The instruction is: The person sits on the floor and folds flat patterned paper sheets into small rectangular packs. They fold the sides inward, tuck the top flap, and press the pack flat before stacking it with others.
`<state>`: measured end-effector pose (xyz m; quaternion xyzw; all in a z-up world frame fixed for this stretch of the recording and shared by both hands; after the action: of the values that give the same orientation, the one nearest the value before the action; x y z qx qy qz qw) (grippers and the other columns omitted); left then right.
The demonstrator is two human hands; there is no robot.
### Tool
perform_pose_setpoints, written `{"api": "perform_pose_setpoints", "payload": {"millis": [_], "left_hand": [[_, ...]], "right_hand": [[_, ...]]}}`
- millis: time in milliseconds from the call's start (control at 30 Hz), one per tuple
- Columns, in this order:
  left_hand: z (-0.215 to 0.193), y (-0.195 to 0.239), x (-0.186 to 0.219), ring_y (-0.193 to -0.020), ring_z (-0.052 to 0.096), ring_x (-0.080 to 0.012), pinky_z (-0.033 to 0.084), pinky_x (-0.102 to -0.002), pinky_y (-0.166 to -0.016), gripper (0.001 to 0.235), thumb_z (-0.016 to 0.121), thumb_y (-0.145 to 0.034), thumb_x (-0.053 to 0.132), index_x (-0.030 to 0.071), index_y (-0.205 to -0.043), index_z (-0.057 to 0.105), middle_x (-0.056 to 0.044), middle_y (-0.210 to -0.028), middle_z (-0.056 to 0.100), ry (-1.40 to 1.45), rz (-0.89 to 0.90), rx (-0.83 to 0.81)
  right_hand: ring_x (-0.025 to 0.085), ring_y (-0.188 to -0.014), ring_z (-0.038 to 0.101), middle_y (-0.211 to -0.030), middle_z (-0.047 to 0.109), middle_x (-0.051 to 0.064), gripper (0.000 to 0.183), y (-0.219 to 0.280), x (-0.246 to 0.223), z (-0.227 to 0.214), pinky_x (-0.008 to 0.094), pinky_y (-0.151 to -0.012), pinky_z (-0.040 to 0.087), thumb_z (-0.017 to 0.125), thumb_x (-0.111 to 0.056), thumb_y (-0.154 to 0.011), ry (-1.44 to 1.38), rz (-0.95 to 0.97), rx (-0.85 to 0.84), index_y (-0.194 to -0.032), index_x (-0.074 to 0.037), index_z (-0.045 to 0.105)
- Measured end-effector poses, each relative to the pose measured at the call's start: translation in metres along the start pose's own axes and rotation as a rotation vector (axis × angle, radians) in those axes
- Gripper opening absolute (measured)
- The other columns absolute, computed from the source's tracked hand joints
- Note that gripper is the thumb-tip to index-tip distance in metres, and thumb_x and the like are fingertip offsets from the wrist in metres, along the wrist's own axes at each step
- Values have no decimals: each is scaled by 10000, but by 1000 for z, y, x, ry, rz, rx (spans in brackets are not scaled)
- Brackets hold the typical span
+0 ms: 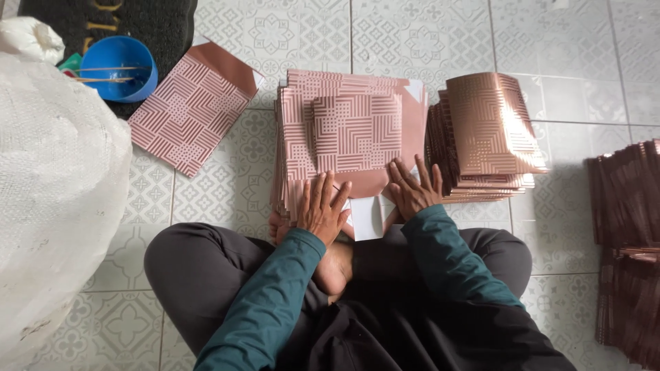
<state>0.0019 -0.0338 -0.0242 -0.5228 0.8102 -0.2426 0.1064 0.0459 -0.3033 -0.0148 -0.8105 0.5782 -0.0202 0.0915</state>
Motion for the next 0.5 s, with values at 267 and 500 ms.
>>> {"api": "perform_pose_setpoints", "payload": {"millis": [267,500], "left_hand": [[41,-33,-21,-1505,297,-422,156,-696,-1197,634,552,-978,474,209,-1543,439,-242,-1608,347,72,-3,-32],[22,-30,-31,-1556,121,-435,52,-744,-1172,658,433,-996,618,357,-1589,321,-227,-1669,197,164,83,-236]], "right_hand": [[326,-1430,421,-1536,522,15,478,-44,23,37,530,-1184,295,569,-489,-1024,-50,-179,312,-1450,-273,603],[313,-1544,260,-1665,348,49,488,-25,11,-7,569,-1241,170,494,-517,-1020,-285,-264,7,-1504,-452,483]]}}
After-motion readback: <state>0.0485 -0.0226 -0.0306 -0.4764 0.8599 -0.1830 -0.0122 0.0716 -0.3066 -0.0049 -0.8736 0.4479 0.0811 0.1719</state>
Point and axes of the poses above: each hand's wrist, its own y-axis away from the middle knuckle, its own z-axis out of the palm, x = y × z, the point moved 1 cm from there along -y, towards the middle knuckle
